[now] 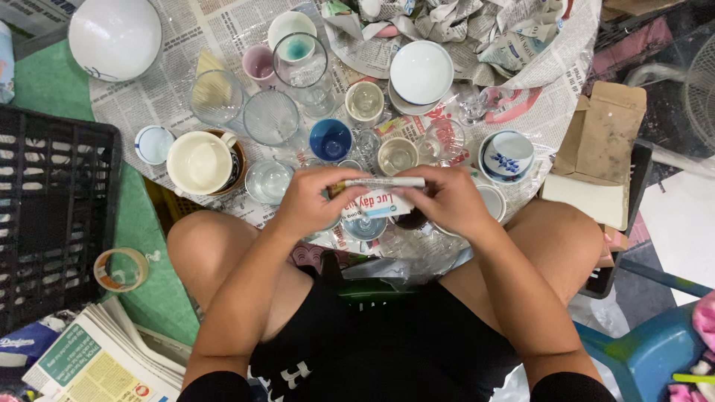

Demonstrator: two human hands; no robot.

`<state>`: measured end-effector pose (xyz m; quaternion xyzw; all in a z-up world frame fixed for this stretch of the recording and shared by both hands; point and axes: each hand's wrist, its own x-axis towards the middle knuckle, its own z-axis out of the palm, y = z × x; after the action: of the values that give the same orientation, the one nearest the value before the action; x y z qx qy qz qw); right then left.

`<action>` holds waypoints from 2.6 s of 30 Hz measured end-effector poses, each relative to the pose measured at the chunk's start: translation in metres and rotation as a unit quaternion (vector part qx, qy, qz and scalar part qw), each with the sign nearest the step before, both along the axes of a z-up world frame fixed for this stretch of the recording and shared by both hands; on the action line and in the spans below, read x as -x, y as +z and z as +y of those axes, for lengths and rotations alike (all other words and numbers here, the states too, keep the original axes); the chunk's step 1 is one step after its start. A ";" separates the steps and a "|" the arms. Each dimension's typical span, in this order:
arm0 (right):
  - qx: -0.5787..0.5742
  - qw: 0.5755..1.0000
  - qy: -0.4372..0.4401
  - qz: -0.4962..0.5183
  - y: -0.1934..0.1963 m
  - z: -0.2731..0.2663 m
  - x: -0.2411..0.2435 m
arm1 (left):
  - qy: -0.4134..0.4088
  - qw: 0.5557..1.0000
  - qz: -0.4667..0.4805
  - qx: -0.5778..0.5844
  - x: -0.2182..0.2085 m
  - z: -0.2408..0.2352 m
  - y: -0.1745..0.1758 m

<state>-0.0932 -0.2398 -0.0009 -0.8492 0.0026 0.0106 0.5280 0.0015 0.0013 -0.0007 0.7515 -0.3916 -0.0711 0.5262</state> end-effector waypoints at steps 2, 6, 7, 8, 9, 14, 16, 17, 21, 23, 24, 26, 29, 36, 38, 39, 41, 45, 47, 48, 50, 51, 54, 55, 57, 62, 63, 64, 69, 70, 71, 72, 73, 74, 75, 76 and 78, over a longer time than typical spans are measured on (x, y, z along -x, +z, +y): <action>-0.031 0.999 -0.018 -0.012 -0.002 -0.001 0.000 | 0.014 0.998 0.060 -0.002 -0.003 0.004 -0.001; -0.026 0.999 -0.022 -0.036 -0.002 -0.003 0.001 | 0.048 0.991 0.122 -0.028 -0.004 0.007 -0.004; -0.028 0.998 -0.020 -0.055 -0.002 -0.004 0.001 | 0.041 0.994 0.105 -0.013 -0.005 0.007 -0.006; -0.030 0.997 -0.017 -0.074 -0.002 -0.004 0.001 | 0.036 0.995 0.089 0.002 -0.006 0.006 -0.008; -0.030 0.997 -0.019 -0.072 -0.001 -0.005 0.002 | 0.030 0.997 0.073 0.017 -0.005 0.007 -0.010; 0.023 0.993 0.013 -0.117 0.003 -0.015 0.000 | 0.000 1.000 0.004 -0.022 -0.007 0.010 -0.012; 0.024 0.992 0.010 -0.123 0.002 -0.018 0.000 | -0.017 0.997 -0.028 -0.064 -0.010 0.012 -0.010; 0.024 0.992 0.008 -0.126 0.002 -0.019 0.000 | -0.030 0.995 -0.052 -0.078 -0.013 0.012 -0.009; 0.053 0.986 0.025 -0.157 0.001 -0.026 0.001 | -0.054 0.991 -0.087 -0.091 -0.013 0.011 -0.006; 0.076 0.983 0.049 -0.157 0.001 -0.028 0.002 | -0.073 0.989 -0.089 -0.092 -0.009 0.010 -0.003; 0.067 0.986 0.072 -0.135 0.001 -0.026 0.001 | -0.082 0.988 -0.089 -0.092 -0.006 0.008 -0.003; 0.049 0.988 0.118 -0.091 -0.001 -0.018 -0.001 | -0.094 0.990 -0.098 -0.041 0.003 0.003 -0.003; 0.016 0.993 0.100 -0.052 -0.002 -0.003 -0.001 | -0.080 0.992 -0.067 -0.073 0.012 -0.010 -0.010; -0.272 0.962 -0.038 0.011 -0.015 0.010 0.002 | 0.030 0.983 0.180 -0.030 0.019 -0.008 -0.019; -0.281 0.958 -0.065 0.000 -0.023 0.011 0.000 | 0.001 0.972 0.236 -0.007 0.016 -0.009 -0.021; -0.284 0.956 -0.076 -0.003 -0.026 0.012 0.001 | -0.013 0.965 0.263 0.004 0.015 -0.010 -0.023; -0.291 0.952 -0.097 -0.008 -0.029 0.012 0.001 | -0.010 0.958 0.282 0.046 0.015 -0.013 -0.025; -0.210 0.975 -0.024 0.061 -0.026 0.007 0.004 | 0.013 0.970 0.236 0.056 0.017 -0.012 -0.030; -0.219 0.972 -0.039 0.070 -0.025 0.006 0.004 | 0.021 0.970 0.240 0.042 0.018 -0.012 -0.032; -0.220 0.972 -0.036 0.069 -0.025 0.007 0.004 | 0.025 0.969 0.241 0.035 0.018 -0.012 -0.033; -0.223 0.972 -0.031 0.067 -0.026 0.008 0.002 | 0.025 0.967 0.247 0.054 0.017 -0.013 -0.034; -0.237 0.969 -0.031 0.064 -0.027 0.008 0.001 | 0.025 0.966 0.249 0.063 0.016 -0.013 -0.034; -0.264 0.962 -0.032 0.056 -0.034 0.008 0.002 | 0.042 0.964 0.255 0.064 0.016 -0.014 -0.033; -0.262 0.963 -0.032 0.054 -0.037 0.007 0.002 | 0.022 0.968 0.236 0.087 0.016 -0.014 -0.032; -0.266 0.964 -0.015 0.024 -0.042 0.006 0.002 | -0.017 0.971 0.198 0.131 0.015 -0.012 -0.028; -0.225 0.973 0.037 -0.043 -0.043 0.001 0.002 | -0.036 0.991 0.021 0.129 0.012 -0.012 -0.020; -0.250 0.966 0.052 -0.038 -0.042 0.000 0.002 | -0.032 0.991 0.007 0.132 0.012 -0.011 -0.020; -0.273 0.959 0.066 -0.032 -0.040 -0.001 0.001 | -0.029 0.992 -0.007 0.122 0.012 -0.011 -0.019; -0.393 0.916 0.035 0.080 -0.027 0.002 0.007 | -0.006 0.995 -0.053 0.090 0.011 -0.006 -0.017; -0.338 0.939 0.029 0.056 -0.027 0.007 0.005 | -0.013 0.994 -0.050 0.101 0.009 -0.008 -0.015; -0.281 0.959 0.021 0.032 -0.026 0.010 0.003 | -0.020 0.992 -0.048 0.112 0.010 -0.010 -0.013; -0.287 0.958 0.012 0.018 -0.026 0.013 0.002 | -0.026 0.991 -0.044 0.121 0.011 -0.011 -0.010; -0.294 0.956 0.003 0.004 -0.026 0.015 0.001 | -0.031 0.991 -0.042 0.124 0.007 -0.011 -0.008; -0.302 0.953 -0.008 -0.007 -0.028 0.017 0.002 | -0.036 0.991 -0.036 0.124 0.007 -0.008 -0.006; -0.283 0.959 -0.019 -0.017 -0.030 0.017 0.002 | -0.040 0.991 -0.030 0.124 0.008 -0.007 -0.005; -0.263 0.964 -0.030 -0.028 -0.031 0.017 0.003 | -0.025 0.994 0.011 0.108 0.009 -0.006 -0.006; -0.238 0.969 -0.036 -0.057 -0.032 0.016 0.004 | 0.005 0.993 0.093 0.074 0.012 -0.006 -0.009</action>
<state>-0.0970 -0.2239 -0.0332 -0.6975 0.0005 -0.0561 0.7144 -0.0100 -0.0049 -0.0092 0.7027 -0.3415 -0.1085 0.6146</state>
